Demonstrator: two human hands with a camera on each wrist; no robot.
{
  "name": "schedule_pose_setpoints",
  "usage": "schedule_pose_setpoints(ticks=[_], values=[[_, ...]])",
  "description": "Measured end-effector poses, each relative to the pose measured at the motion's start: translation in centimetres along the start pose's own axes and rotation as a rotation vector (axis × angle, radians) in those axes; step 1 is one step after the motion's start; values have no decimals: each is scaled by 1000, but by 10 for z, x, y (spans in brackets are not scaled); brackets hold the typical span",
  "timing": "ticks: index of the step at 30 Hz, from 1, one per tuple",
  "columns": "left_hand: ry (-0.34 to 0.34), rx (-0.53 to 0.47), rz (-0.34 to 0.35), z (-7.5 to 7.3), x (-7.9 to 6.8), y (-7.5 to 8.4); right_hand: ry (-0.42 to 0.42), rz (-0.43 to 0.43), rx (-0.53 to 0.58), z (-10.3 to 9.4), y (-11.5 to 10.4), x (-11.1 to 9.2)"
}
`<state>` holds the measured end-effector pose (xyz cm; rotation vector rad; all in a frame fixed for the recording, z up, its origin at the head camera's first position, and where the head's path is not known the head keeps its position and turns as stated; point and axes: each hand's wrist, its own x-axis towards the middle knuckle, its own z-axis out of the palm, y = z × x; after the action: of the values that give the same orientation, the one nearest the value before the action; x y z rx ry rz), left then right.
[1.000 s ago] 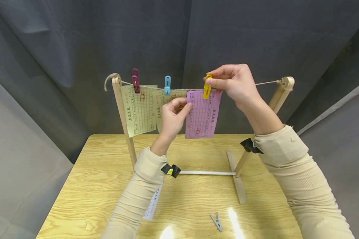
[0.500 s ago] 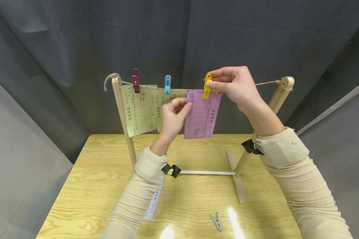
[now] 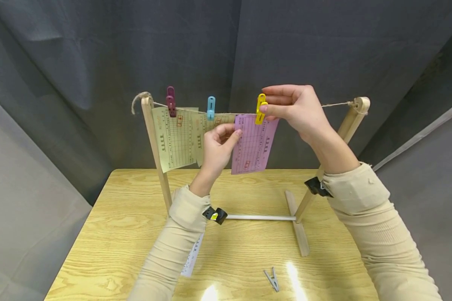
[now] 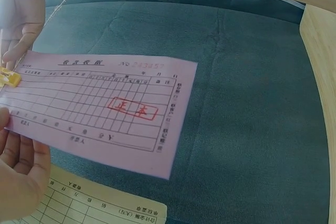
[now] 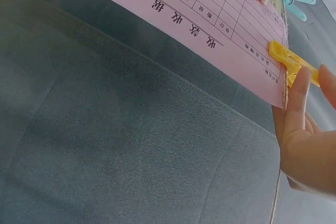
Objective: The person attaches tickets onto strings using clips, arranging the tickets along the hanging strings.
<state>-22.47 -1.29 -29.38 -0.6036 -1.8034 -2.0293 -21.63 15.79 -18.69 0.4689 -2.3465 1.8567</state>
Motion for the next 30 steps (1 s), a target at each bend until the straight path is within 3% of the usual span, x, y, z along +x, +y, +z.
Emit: schedule_pose_setpoints(ticks=[9, 17, 25, 30], values=[[4, 37, -44, 2, -7, 27, 47, 1, 55, -3, -2, -6], [2, -5, -25, -3, -6, 3, 94, -39, 172, -8, -2, -16], [31, -23, 47, -9, -13, 2, 97, -108, 263, -15, 2, -32], [22, -1, 90, -16, -19, 3, 96, -107, 294, -20, 3, -43]])
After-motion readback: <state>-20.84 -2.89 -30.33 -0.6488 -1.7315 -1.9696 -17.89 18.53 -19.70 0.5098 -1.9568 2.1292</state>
